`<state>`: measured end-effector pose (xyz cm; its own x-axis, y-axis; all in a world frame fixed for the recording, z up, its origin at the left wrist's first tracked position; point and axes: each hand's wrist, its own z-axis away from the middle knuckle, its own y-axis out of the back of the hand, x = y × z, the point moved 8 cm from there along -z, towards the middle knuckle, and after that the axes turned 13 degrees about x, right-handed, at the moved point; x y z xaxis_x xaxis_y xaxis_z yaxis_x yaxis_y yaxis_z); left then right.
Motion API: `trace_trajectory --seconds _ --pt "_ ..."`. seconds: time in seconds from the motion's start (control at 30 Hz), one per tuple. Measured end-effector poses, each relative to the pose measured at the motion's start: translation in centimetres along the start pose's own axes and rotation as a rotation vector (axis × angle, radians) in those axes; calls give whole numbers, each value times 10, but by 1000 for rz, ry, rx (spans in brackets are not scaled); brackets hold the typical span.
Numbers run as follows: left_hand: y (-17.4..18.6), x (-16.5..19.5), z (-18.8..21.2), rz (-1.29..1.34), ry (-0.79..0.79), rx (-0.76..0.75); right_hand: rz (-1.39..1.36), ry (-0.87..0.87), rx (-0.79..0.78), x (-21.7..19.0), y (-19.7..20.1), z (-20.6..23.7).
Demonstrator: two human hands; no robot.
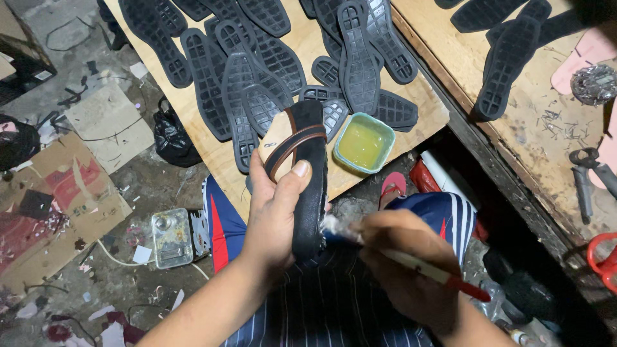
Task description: The person holds a shoe in one hand and uses a brush to apply yellow glue from a small container onto the sole edge and bottom of the shoe, rotating the shoe to coat different sections of the sole perimeter.
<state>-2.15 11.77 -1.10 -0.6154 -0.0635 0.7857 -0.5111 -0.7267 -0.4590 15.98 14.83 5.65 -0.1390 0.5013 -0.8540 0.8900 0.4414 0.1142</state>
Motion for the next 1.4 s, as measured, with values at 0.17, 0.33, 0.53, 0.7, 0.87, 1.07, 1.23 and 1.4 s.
trace_trajectory --seconds 0.17,0.33,0.53,0.7,0.87,1.07,1.23,1.4 --pt "-8 6 4 52 -55 -38 96 39 64 7 4 -10" --pt "-9 9 6 44 -74 -28 86 14 50 6 -2 -12" --pt "-9 8 2 60 -78 -28 133 25 16 4 -4 -11" --pt "-10 11 2 94 -86 -44 66 7 15 1 -7 -9" --pt "-7 8 1 35 -27 6 97 18 -38 -4 -8 -4" --pt "-3 6 0 25 -21 8 109 -124 -81 4 -8 6" --pt "-1 -4 -1 34 76 -85 -210 -186 47 29 -6 -4" --pt "0 -11 3 208 242 -195 76 29 312 51 28 -12"
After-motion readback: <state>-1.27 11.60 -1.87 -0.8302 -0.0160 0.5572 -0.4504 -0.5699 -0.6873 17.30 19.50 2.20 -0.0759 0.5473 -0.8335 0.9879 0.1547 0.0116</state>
